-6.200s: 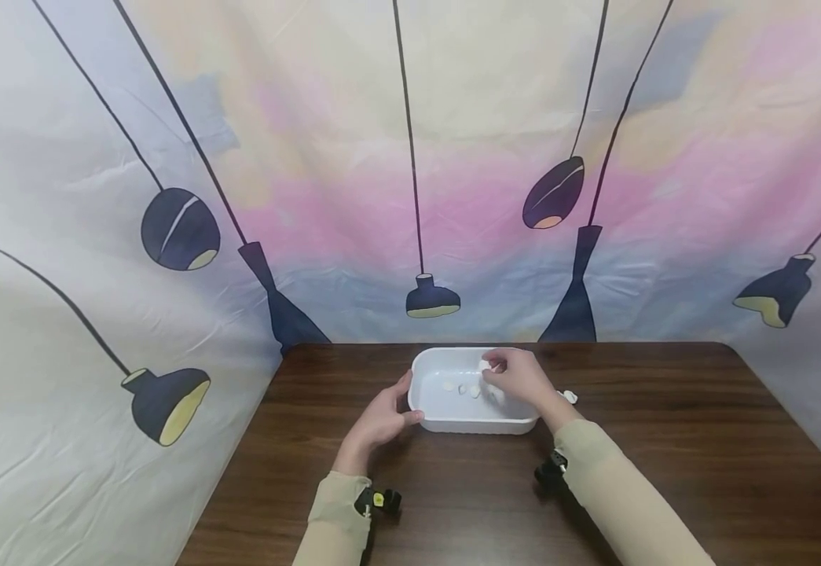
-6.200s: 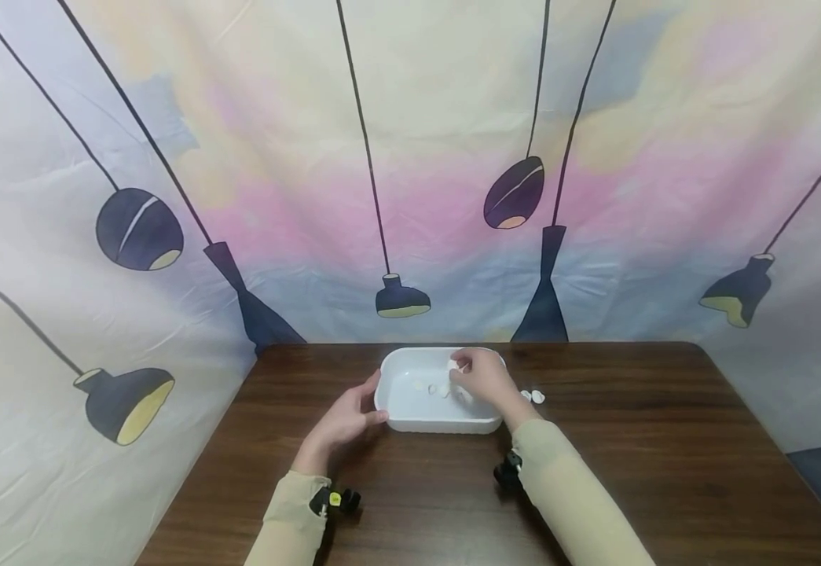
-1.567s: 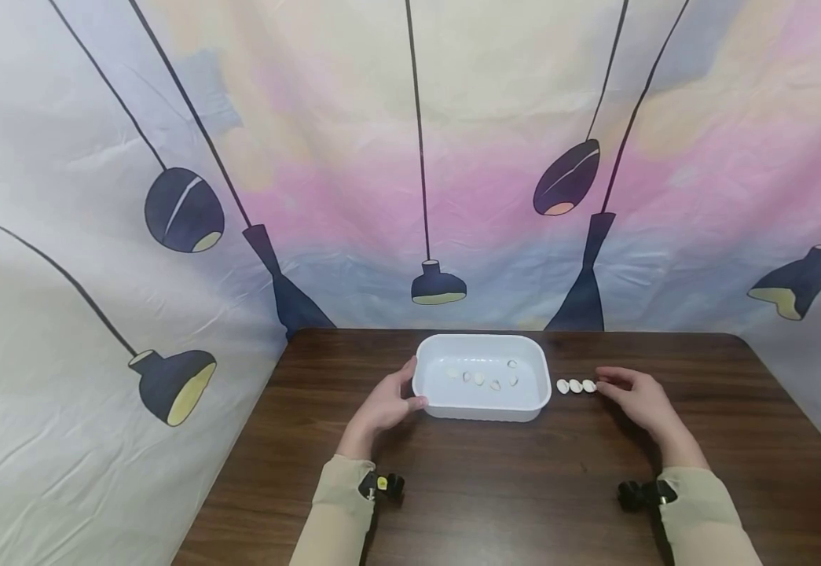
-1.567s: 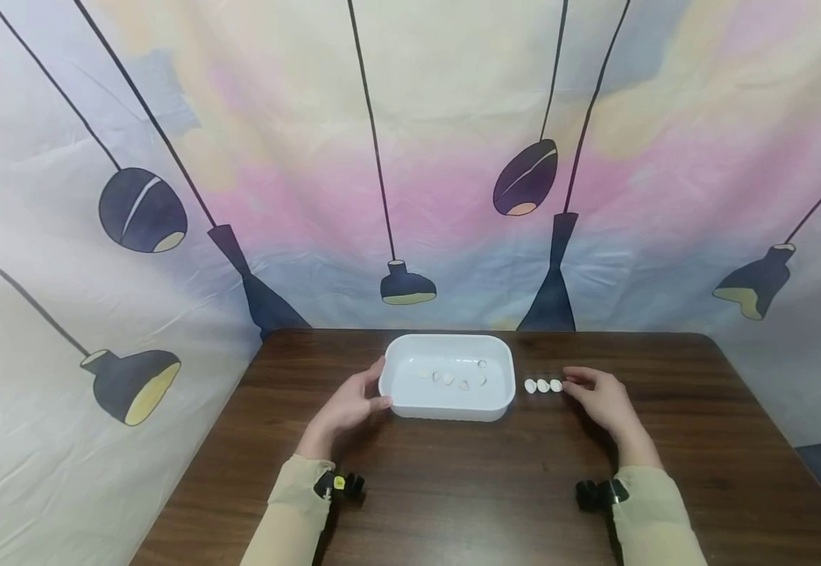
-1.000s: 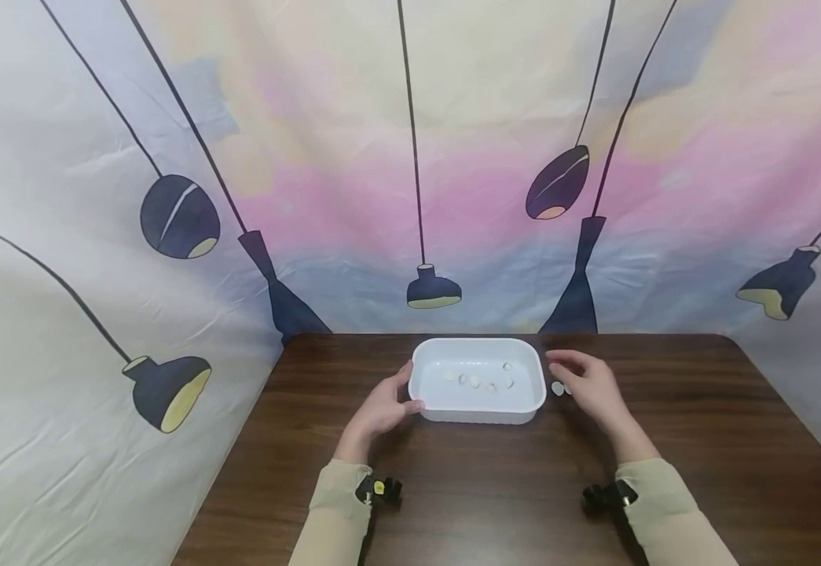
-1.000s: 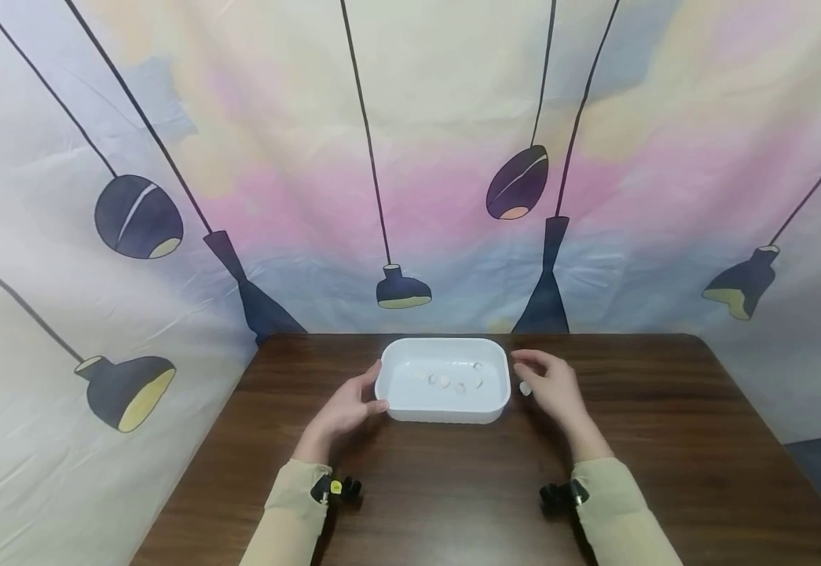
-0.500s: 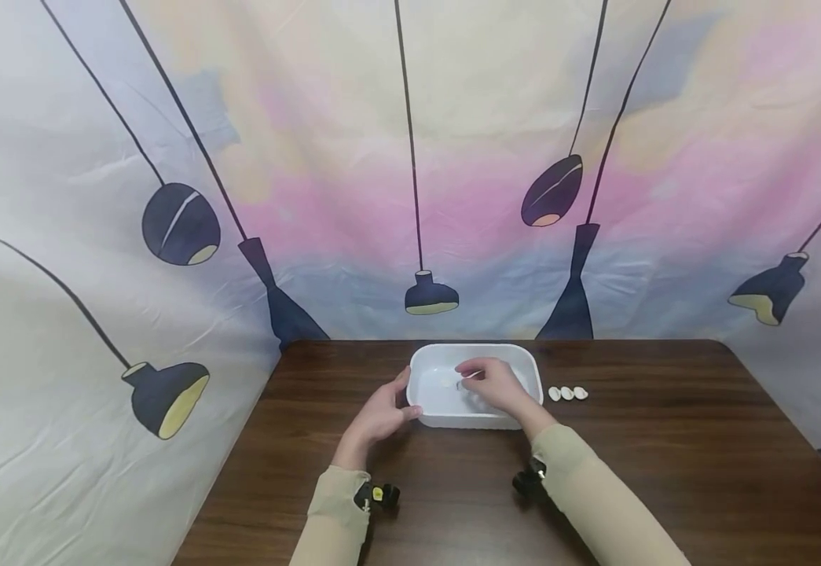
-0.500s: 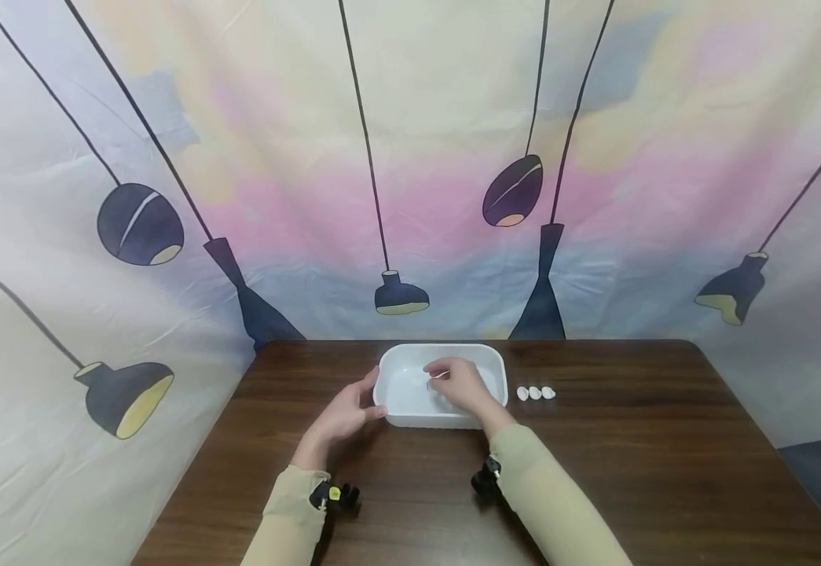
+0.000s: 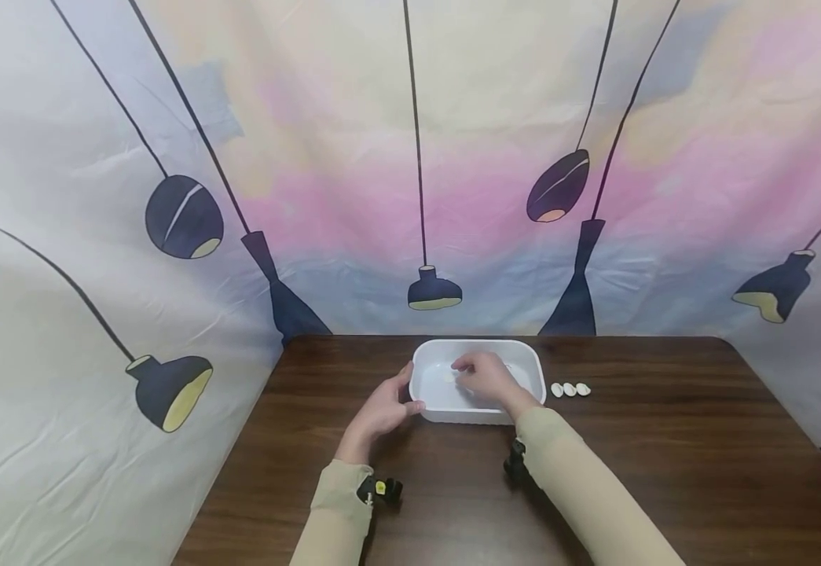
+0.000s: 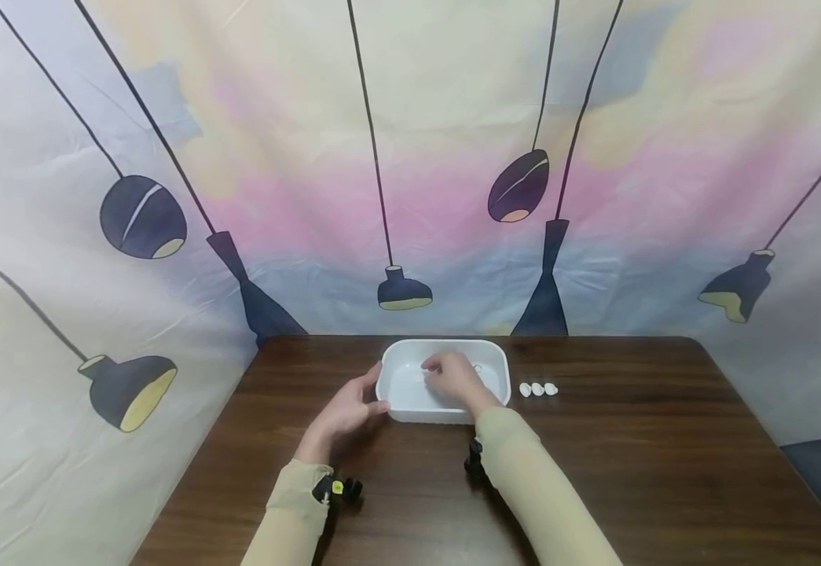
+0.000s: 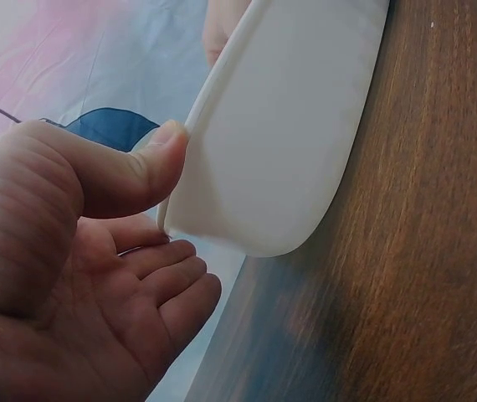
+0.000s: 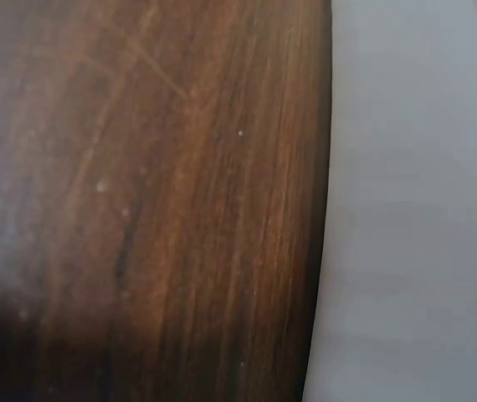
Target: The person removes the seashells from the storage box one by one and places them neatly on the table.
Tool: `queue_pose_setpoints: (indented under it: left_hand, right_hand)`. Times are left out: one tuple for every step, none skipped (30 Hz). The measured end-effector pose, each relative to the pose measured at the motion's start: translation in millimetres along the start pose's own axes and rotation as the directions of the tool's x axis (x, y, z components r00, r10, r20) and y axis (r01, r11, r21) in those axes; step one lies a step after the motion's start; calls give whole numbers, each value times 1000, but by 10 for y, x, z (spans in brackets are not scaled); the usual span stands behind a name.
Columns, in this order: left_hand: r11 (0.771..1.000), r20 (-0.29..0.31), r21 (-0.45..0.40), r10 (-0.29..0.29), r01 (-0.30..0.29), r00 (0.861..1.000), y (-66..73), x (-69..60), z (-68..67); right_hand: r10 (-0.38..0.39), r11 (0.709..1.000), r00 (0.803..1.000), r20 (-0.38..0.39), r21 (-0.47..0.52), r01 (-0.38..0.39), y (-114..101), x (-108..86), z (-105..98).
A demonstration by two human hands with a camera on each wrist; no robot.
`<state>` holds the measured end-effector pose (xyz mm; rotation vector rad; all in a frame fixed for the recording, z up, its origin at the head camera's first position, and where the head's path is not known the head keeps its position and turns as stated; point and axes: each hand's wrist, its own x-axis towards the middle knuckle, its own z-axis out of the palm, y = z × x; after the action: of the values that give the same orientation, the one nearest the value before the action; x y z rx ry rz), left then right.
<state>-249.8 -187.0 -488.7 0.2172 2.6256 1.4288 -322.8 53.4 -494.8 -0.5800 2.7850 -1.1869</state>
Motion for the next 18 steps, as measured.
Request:
queue_pose_setpoints:
  left_hand:
    - [1000, 1, 3, 0, 0, 1000, 4, 2, -2]
    - [1000, 3, 8, 1, -1, 1000, 8, 4, -5]
    - [1000, 4, 9, 5, -5, 1000, 12, 6, -7]
    - [1000, 5, 9, 6, -6, 1000, 16, 7, -10]
    - [1000, 5, 9, 8, -8, 1000, 22, 8, -12]
    - [1000, 6, 10, 10, -10, 1000, 26, 8, -15]
    - [1000, 6, 11, 12, -12, 1000, 31, 8, -16]
    - [1000, 7, 11, 14, -14, 1000, 33, 9, -18]
    - [1000, 7, 12, 16, -16, 1000, 31, 12, -21]
    - [1000, 7, 12, 16, -16, 1000, 30, 11, -21]
    - [1000, 8, 12, 15, -15, 1000, 29, 10, -20]
    - [1000, 9, 12, 13, -13, 1000, 25, 9, -20]
    - [1000, 10, 14, 14, -14, 1000, 19, 10, -19]
    - [1000, 11, 12, 13, -13, 1000, 16, 8, -19]
    - [1000, 11, 10, 12, -13, 1000, 14, 6, -17]
    - [1000, 11, 8, 12, -12, 1000, 17, 1, -15]
    - [1000, 11, 6, 13, -13, 1000, 18, -1, -14]
    - [1000, 11, 10, 18, -18, 1000, 16, 2, -14]
  right_hand:
    - [-4, 1000, 1000, 4, -15, 5, 0, 11, 2]
    - [-4, 1000, 1000, 9, -24, 4, 0, 19, 5]
    - [-7, 999, 1000, 12, -39, 7, -2, 26, 11]
    - [-9, 999, 1000, 16, -48, 9, -4, 34, 17]
    - [-13, 998, 1000, 17, -55, 14, -6, 43, 23]
    - [-11, 998, 1000, 22, -61, 12, -11, 48, 30]
    - [-10, 998, 1000, 27, -66, 12, -13, 57, 39]
    - [-10, 997, 999, 31, -71, 13, -15, 65, 47]
    - [-9, 997, 999, 37, -79, 12, -17, 71, 57]
    - [-10, 996, 999, 43, -87, 13, -19, 78, 67]
    - [-6, 995, 999, 48, -99, 11, -20, 84, 76]
    - [-4, 994, 999, 51, -110, 10, -18, 88, 86]
    - [-3, 992, 999, 54, -122, 10, -15, 96, 94]
    - [0, 991, 999, 53, -132, 7, -15, 98, 101]
    - [2, 990, 999, 53, -142, 5, -14, 101, 109]
    - [7, 989, 999, 51, -148, 1, -11, 107, 114]
    - [9, 988, 999, 50, -156, -1, -7, 115, 119]
    - [6, 986, 999, 49, -165, 2, -2, 122, 124]
